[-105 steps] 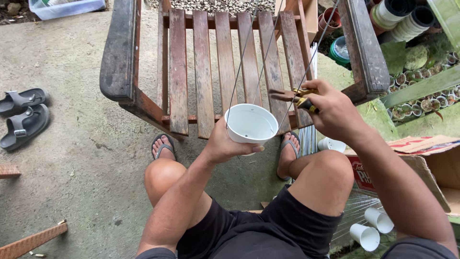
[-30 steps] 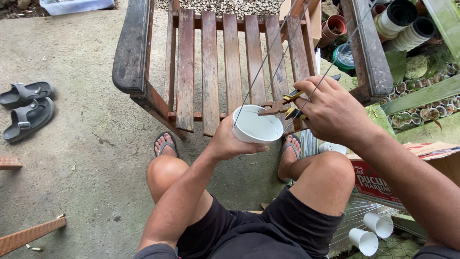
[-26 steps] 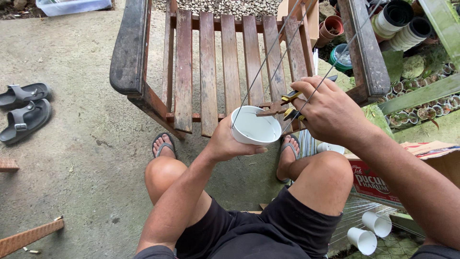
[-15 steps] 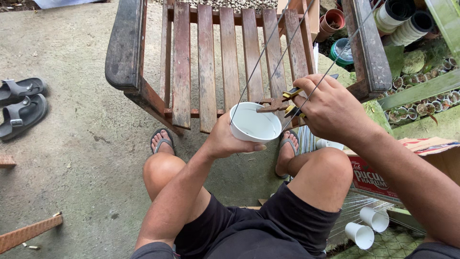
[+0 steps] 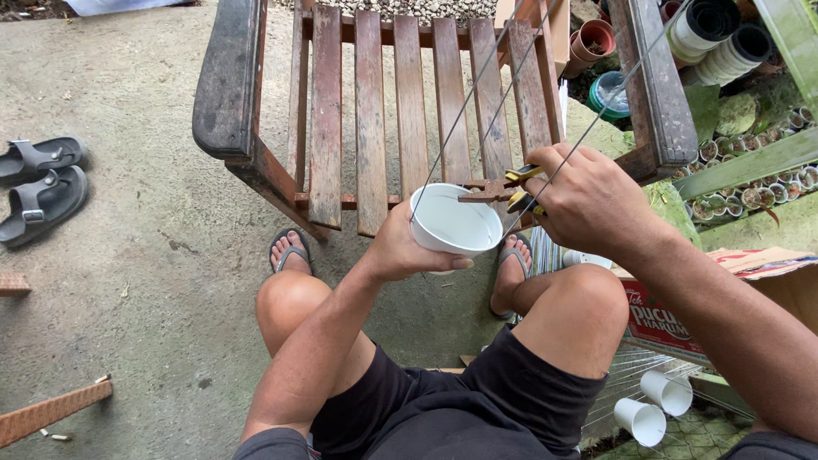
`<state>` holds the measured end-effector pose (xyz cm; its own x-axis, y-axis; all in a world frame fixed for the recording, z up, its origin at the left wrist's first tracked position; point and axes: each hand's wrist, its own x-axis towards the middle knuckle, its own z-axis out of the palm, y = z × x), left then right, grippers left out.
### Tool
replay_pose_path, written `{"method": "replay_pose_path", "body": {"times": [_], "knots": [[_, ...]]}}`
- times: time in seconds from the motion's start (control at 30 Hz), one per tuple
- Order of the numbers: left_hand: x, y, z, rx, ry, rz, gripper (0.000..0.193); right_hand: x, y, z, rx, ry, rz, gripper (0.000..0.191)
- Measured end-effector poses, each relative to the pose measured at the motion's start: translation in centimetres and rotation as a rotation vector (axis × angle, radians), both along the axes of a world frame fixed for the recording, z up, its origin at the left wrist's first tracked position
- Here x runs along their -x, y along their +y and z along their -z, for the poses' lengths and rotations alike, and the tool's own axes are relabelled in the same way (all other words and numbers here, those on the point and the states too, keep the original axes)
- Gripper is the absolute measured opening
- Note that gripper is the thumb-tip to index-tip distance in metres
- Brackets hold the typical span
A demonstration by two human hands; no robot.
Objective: The person sits cross-legged and uses pliers to bend thin metal wires into hooks, then threads the wires through holes in small white plastic cups. The person repeats this process for multiple cups, securing the wires to create hanging assemblies.
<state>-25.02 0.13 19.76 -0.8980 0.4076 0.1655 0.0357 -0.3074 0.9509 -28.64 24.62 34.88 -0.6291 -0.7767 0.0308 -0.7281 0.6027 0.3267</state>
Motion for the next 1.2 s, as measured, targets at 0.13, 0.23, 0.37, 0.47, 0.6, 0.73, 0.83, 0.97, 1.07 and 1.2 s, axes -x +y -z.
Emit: {"method": "replay_pose_path", "body": {"times": [0.13,0.23,0.37,0.47,0.6,0.73,0.83,0.97,1.07,1.2], "knots": [[0.0,-0.1,0.0,0.012,-0.001,0.005,0.094,-0.3,-0.1,-0.1,0.043,-0.034,-0.007,0.024],[-0.2,-0.1,0.0,0.006,0.03,0.012,0.092,-0.7,-0.2,-0.4,0.042,-0.046,-0.001,0.03],[-0.6,-0.2,-0.2,0.028,0.035,0.006,0.093,-0.9,-0.3,-0.7,0.075,-0.023,-0.037,0.032],[-0.4,-0.4,-0.2,0.022,0.045,0.014,0.093,-0.7,-0.3,-0.6,0.065,0.046,-0.061,0.023],[-0.1,-0.5,0.1,0.0,0.02,0.038,0.092,-0.5,-0.3,-0.2,0.045,0.018,-0.05,0.02],[-0.1,-0.5,0.3,0.042,0.027,0.026,0.092,-0.6,-0.2,0.0,0.046,0.009,-0.03,0.016],[-0.2,-0.5,0.3,0.011,0.025,0.027,0.091,-0.6,-0.2,0.0,0.065,-0.002,-0.023,0.016],[-0.2,-0.4,0.2,-0.009,0.012,0.047,0.092,-0.8,0.1,0.3,0.069,-0.019,-0.003,0.018],[-0.4,-0.2,0.3,-0.018,0.009,0.052,0.092,-0.9,0.4,0.7,0.086,-0.035,-0.004,0.018],[-0.5,0.0,0.3,0.008,0.012,0.041,0.094,-0.9,0.6,0.9,0.078,-0.063,0.024,0.016]]}}
